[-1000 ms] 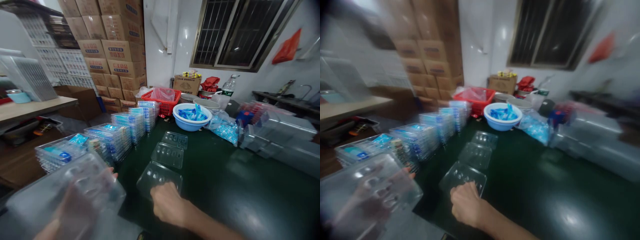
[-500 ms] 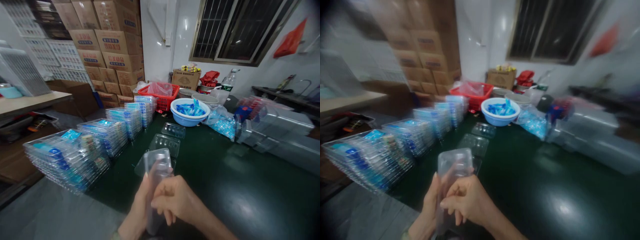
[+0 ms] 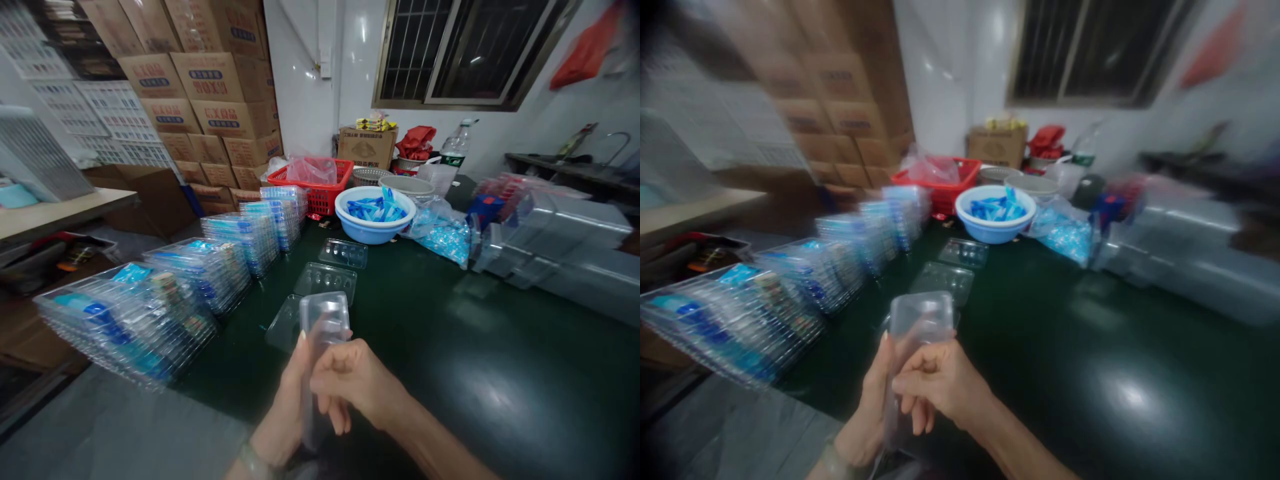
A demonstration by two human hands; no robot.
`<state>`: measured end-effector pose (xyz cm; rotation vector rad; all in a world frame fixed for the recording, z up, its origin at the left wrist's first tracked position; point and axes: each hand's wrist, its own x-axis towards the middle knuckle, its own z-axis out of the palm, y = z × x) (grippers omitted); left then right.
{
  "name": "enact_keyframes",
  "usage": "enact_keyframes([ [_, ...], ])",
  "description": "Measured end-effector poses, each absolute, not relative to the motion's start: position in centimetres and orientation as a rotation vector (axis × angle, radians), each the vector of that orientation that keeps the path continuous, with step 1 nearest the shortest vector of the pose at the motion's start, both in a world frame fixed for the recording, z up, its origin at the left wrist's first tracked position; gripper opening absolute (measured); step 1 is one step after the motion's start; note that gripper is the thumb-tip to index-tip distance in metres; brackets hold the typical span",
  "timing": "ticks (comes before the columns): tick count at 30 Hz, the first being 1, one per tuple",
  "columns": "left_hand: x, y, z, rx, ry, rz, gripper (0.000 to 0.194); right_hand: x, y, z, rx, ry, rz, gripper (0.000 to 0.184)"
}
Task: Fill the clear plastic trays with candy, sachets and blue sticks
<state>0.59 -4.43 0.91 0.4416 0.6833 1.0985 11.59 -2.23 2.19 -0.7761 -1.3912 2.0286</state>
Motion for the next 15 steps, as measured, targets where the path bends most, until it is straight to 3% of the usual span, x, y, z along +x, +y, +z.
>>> enact_keyframes([
  [15,1.11,-4.08,1.11,0.442,0.685,1.113,0.076,11.77,-2.37,1.99,-0.790,-1.417,1.968,0.028],
])
